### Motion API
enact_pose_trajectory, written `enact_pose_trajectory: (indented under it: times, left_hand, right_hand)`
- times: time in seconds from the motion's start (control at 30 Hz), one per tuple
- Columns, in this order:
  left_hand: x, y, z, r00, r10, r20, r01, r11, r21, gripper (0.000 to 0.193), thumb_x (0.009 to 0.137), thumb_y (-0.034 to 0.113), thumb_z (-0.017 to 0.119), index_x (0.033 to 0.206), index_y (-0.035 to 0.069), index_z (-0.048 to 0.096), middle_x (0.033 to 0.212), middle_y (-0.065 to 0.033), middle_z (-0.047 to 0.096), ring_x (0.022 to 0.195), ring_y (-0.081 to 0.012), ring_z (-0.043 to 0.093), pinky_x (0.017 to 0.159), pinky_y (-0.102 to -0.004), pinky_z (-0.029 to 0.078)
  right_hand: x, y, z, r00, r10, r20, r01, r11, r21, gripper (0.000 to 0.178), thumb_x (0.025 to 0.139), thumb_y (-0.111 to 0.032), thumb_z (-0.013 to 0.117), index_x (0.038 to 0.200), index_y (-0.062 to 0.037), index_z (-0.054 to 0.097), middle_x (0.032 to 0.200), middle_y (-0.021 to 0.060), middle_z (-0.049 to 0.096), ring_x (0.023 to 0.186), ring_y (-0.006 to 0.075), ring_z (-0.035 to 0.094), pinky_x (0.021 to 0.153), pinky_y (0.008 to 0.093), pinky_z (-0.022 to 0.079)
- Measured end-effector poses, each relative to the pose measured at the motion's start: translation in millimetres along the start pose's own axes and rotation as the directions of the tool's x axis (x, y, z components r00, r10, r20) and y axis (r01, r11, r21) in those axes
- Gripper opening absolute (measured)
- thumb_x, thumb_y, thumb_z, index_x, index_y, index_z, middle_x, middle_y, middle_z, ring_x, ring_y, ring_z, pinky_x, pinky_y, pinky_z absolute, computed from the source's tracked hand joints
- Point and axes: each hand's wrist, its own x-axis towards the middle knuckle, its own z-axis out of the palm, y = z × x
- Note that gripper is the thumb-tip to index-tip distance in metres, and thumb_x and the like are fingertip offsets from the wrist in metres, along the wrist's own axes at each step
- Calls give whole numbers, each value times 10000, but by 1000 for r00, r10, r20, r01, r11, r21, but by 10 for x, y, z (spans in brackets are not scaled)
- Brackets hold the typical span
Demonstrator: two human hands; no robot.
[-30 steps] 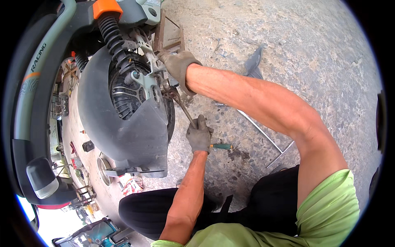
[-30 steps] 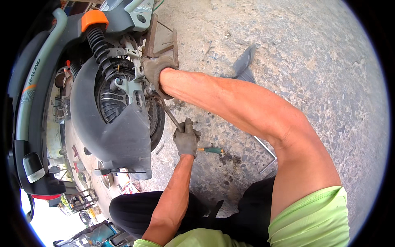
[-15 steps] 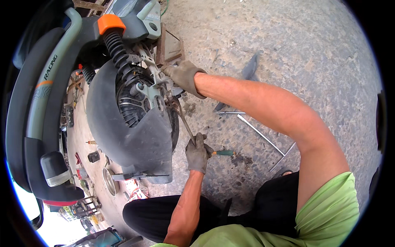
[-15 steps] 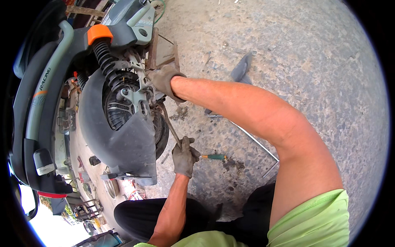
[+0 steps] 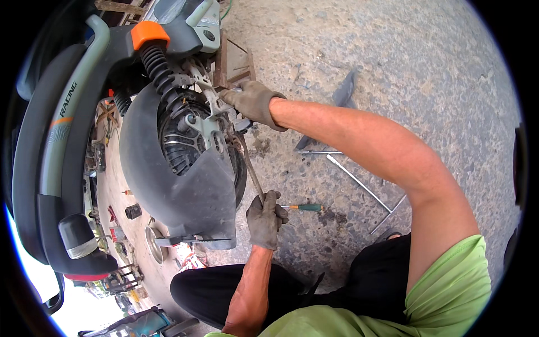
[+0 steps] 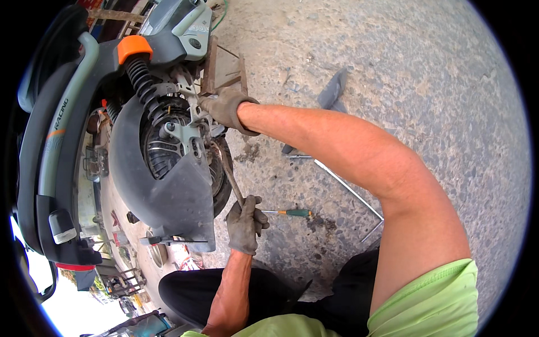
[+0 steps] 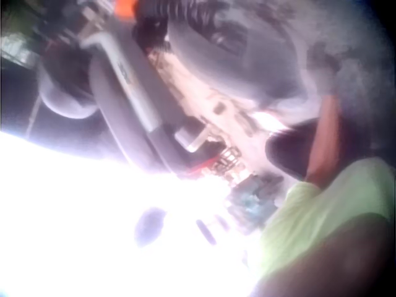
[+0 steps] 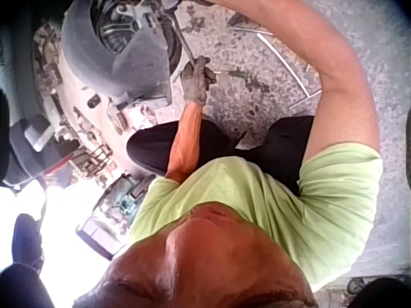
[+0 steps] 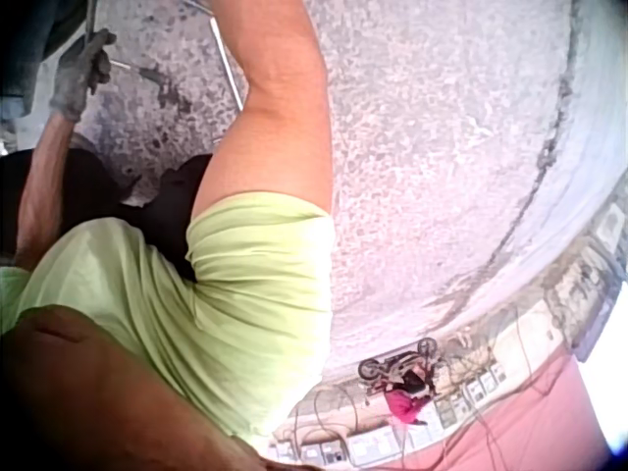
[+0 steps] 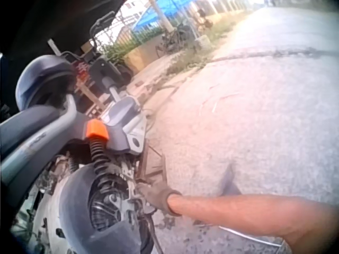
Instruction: The person uses a T-handle wrench to loosen and remove bolts from the rear footrest of a scooter. They remove the footrest and then use a wrench to loosen a bolt on the rear suspension assembly.
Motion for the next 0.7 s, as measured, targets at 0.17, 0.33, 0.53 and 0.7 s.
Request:
enact_pose_trajectory:
  times: [0.17,0.33,0.53,0.7]
  left_hand:
    - [176,-150,2,996,87,11,-87,996,-19,347,1034,341,600,1035,-6,620,549,-33,559,425,-113,494,426,-255,391]
    - [280,-243,52,981,192,9,-192,971,142,344,1040,321,587,1018,-21,614,545,-44,554,454,-121,532,443,-281,415]
    - [284,-309,72,971,239,-8,-234,958,164,331,1036,307,592,1006,-21,622,583,-52,574,486,-116,550,463,-281,430]
    - [43,-63,22,993,117,3,-118,993,27,308,1023,310,618,1054,4,636,575,-25,557,436,-102,488,435,-247,405]
  right_hand:
    - [-70,-28,3,998,-61,-33,60,998,-16,627,948,-472,615,1166,116,626,878,172,684,787,227,652,690,372,518]
    - [-11,4,4,996,-84,-28,81,994,-69,665,949,-474,613,1202,140,600,903,192,687,807,244,663,729,374,527]
    - [-54,-68,-35,1000,-11,12,12,996,-85,619,954,-449,597,1275,80,608,993,198,698,883,243,682,788,372,533]
    - [-6,19,-30,998,-68,-7,67,994,-86,562,956,-437,581,1287,13,640,1026,185,698,903,239,675,809,372,527]
